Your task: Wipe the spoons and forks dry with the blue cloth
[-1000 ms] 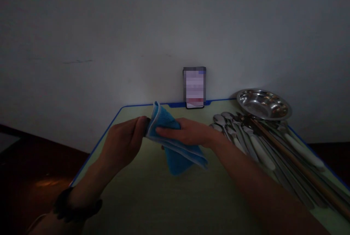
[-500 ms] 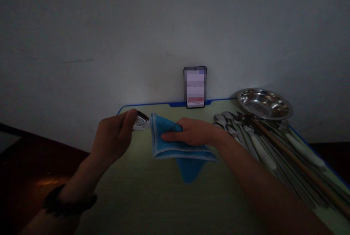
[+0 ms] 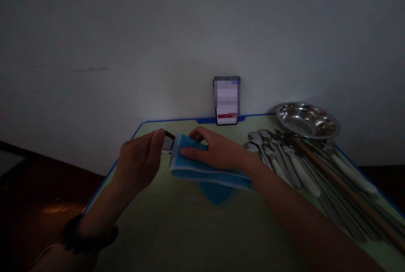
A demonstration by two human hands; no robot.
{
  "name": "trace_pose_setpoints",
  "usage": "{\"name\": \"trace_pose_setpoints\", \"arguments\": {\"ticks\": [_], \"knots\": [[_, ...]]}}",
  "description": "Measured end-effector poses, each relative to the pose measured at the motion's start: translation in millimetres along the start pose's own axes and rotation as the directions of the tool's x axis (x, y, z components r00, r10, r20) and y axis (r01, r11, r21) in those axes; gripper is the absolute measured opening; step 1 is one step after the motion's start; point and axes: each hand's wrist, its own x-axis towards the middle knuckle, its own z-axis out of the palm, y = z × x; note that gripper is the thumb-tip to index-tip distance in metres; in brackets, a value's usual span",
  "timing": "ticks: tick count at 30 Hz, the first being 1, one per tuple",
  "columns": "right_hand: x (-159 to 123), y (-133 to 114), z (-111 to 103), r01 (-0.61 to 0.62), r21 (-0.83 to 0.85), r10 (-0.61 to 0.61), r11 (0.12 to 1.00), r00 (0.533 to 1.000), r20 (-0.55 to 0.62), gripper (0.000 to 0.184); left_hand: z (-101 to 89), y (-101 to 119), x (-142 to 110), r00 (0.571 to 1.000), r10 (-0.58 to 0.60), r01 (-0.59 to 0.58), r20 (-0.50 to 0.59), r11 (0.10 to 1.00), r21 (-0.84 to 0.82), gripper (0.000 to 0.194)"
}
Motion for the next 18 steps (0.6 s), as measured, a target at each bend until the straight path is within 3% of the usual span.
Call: {"name": "trace_pose_setpoints", "arguments": {"ticks": [4,11,18], "knots": [[1,-3,4,0.079,-0.059,-0.073,0.995,0.992,0.103,0.036,0.9,3,-2,0.999,0.050,-0.050,-0.012,0.999,0.012,0.039],[3,0,13,0.085,0.003,-0.085,0.996,0.996,0.042,0.036,3.6,7,-3,0.992,0.122,-0.120,0.043,0.991,-0.054,0.039],[2,1,3,0.050,0.053,-0.057,0.997,0.990,0.132,0.036,-2.7,-3,2,0.998,0.010,-0.007,0.057,0.999,-0.054,0.042]]}}
